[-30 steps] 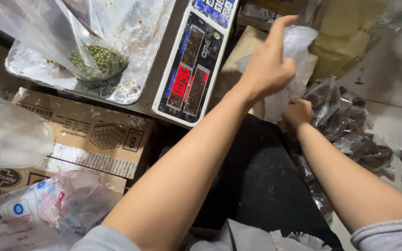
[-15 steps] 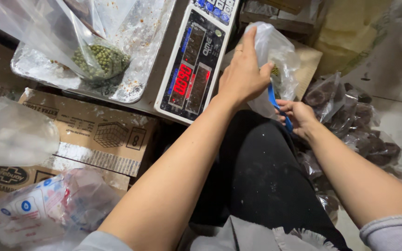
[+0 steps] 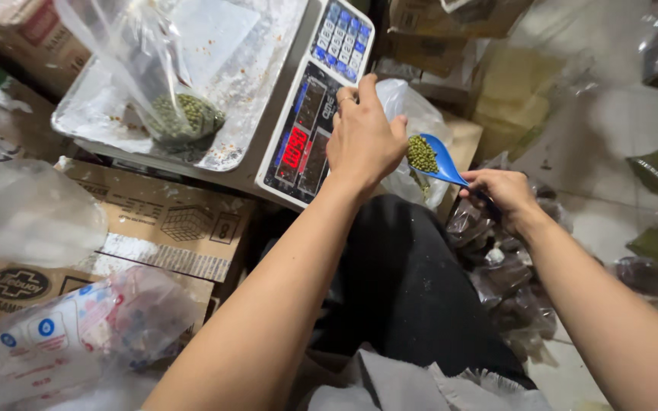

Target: The person scoops green mung beans from a large bag into small plastic bags using a blue scoop and a digital scale. They place each filled bag on the scale to measure the weight, then tie the bag closed and set it aside.

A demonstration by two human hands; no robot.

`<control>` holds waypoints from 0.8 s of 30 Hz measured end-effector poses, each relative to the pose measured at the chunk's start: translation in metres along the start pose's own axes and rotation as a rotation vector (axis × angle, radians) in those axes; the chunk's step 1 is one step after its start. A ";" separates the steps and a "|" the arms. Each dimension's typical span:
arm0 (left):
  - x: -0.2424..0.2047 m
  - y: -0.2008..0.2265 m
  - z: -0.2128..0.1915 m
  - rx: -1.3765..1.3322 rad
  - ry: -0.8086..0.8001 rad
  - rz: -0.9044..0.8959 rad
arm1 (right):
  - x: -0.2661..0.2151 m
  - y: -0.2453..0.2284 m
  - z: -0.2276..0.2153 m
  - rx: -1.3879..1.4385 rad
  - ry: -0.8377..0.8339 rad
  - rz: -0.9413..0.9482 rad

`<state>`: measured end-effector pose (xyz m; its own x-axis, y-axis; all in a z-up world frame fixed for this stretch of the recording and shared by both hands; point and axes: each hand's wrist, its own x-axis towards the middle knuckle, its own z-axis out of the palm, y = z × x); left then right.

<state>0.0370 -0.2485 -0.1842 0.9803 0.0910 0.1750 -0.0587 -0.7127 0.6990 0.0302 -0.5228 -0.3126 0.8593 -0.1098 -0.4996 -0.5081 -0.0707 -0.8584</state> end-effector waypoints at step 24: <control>-0.058 0.017 -0.158 -0.188 0.399 0.103 | -0.138 -0.183 0.033 -0.230 -0.089 -0.193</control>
<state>-0.0502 -0.1558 -0.0730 0.8206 0.3131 0.4781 -0.2218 -0.5965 0.7714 0.0062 -0.4616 -0.0905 0.9377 0.0139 -0.3471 -0.3265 -0.3059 -0.8943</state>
